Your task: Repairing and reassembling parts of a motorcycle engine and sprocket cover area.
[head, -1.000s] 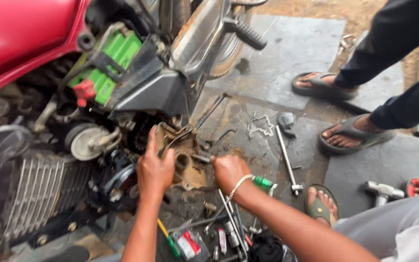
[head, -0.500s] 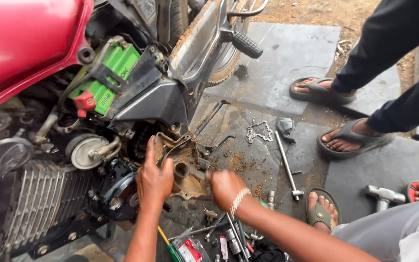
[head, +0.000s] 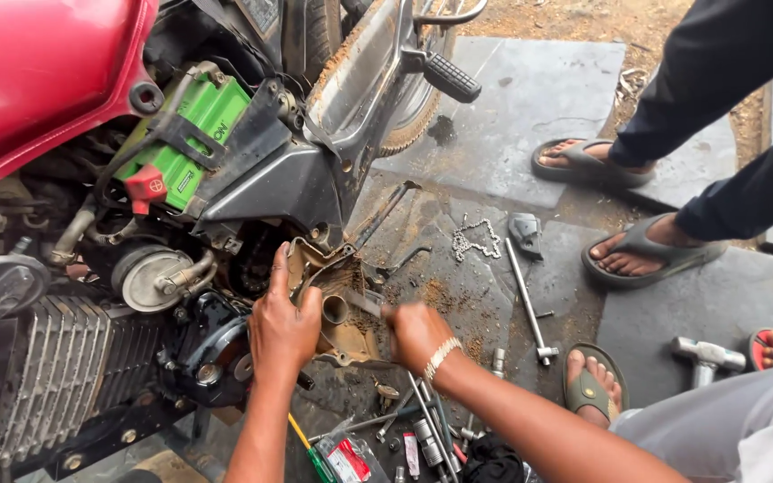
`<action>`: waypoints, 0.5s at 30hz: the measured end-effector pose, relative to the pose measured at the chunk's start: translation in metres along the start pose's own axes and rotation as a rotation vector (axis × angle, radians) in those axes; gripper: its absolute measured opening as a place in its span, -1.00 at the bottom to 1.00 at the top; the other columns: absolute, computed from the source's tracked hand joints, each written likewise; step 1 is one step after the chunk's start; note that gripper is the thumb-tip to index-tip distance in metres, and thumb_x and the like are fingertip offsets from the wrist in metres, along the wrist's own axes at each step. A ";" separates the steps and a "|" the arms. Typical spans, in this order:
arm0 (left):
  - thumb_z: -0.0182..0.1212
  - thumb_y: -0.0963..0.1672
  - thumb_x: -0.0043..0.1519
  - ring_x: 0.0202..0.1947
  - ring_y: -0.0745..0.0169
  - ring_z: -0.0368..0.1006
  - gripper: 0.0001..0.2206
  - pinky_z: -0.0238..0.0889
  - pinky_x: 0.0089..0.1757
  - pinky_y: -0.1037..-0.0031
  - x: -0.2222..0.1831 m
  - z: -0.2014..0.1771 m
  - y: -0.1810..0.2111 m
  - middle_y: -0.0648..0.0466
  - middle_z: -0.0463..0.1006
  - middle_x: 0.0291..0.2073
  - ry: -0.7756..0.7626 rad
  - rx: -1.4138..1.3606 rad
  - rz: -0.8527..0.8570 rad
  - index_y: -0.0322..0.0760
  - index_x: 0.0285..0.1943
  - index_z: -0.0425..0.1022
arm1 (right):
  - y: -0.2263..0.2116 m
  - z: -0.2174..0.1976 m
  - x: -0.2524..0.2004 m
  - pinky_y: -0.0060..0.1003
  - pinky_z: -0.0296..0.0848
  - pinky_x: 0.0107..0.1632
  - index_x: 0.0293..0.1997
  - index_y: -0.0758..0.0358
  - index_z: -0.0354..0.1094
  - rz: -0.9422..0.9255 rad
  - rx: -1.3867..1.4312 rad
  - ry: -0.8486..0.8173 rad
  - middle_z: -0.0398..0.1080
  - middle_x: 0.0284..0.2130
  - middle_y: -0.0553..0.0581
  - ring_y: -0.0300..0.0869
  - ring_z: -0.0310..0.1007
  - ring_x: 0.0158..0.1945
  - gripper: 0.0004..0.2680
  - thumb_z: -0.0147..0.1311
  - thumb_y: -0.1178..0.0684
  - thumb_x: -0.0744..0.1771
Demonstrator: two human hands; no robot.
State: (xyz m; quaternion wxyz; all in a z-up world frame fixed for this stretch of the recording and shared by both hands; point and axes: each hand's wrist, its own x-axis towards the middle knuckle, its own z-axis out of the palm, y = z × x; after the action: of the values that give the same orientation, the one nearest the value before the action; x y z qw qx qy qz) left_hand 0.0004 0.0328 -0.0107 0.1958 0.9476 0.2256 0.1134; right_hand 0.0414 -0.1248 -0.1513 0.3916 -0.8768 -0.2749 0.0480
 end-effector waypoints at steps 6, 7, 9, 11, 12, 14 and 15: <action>0.09 -0.03 0.17 -0.04 -0.50 0.47 -0.31 0.32 -0.02 -0.04 0.004 0.011 -0.023 -0.40 0.53 0.03 0.074 -0.026 0.057 -0.11 0.56 0.08 | -0.009 -0.003 -0.016 0.06 0.52 -0.22 -0.27 0.25 0.56 -0.076 0.087 -0.082 0.47 -0.51 0.42 0.23 0.51 -0.40 -0.85 0.01 0.23 0.25; 0.09 -0.03 0.17 -0.04 -0.50 0.47 -0.31 0.32 -0.02 -0.04 0.005 0.009 -0.020 -0.40 0.53 0.03 0.073 -0.025 0.052 -0.11 0.56 0.08 | -0.012 -0.012 -0.012 0.06 0.52 -0.22 -0.27 0.25 0.56 -0.077 0.088 -0.086 0.47 -0.51 0.42 0.23 0.51 -0.40 -0.85 0.01 0.23 0.25; 0.08 -0.02 0.16 -0.06 -0.47 0.49 -0.31 0.32 -0.01 -0.03 0.005 0.004 -0.014 -0.38 0.55 0.00 0.042 -0.029 0.036 -0.06 0.56 0.10 | -0.019 -0.029 -0.003 0.02 0.54 -0.24 -0.13 0.18 0.57 -0.029 0.103 -0.131 0.47 -0.50 0.41 0.20 0.54 -0.43 -0.77 0.00 0.23 0.23; 0.09 -0.01 0.16 -0.07 -0.47 0.50 -0.30 0.32 0.01 -0.02 0.004 0.003 -0.004 -0.40 0.55 -0.04 0.020 0.019 0.000 -0.06 0.57 0.08 | -0.010 -0.009 0.013 0.05 0.53 -0.26 -0.14 0.24 0.56 -0.009 0.094 0.031 0.48 -0.49 0.40 0.21 0.53 -0.43 -0.81 0.02 0.21 0.27; 0.09 -0.01 0.16 -0.09 -0.47 0.51 -0.29 0.32 0.02 -0.02 0.003 0.001 0.001 -0.42 0.56 -0.08 -0.003 0.065 -0.033 -0.07 0.58 0.06 | -0.005 0.001 0.021 0.07 0.52 -0.27 -0.15 0.31 0.55 0.013 0.084 0.195 0.48 -0.48 0.40 0.21 0.52 -0.42 -0.85 0.03 0.19 0.31; 0.08 -0.01 0.16 -0.10 -0.46 0.51 -0.30 0.33 0.00 -0.03 0.004 0.003 -0.004 -0.41 0.57 -0.09 0.023 0.043 -0.006 -0.09 0.57 0.07 | -0.014 0.007 0.019 0.05 0.53 -0.28 -0.06 0.27 0.52 0.127 0.103 0.144 0.49 -0.46 0.40 0.19 0.54 -0.43 -0.81 -0.01 0.21 0.31; 0.08 -0.02 0.15 -0.11 -0.45 0.52 -0.31 0.34 -0.02 -0.03 0.002 0.007 -0.007 -0.40 0.58 -0.11 0.038 0.015 0.018 -0.11 0.56 0.08 | -0.016 0.010 0.014 0.04 0.55 -0.30 0.04 0.23 0.49 0.251 0.116 0.087 0.49 -0.44 0.40 0.18 0.55 -0.44 -0.75 -0.05 0.23 0.31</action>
State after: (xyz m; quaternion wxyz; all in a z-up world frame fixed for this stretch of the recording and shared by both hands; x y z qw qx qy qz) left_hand 0.0020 0.0372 -0.0193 0.1833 0.9487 0.2217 0.1313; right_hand 0.0434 -0.1022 -0.1448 0.4441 -0.8814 -0.1425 0.0742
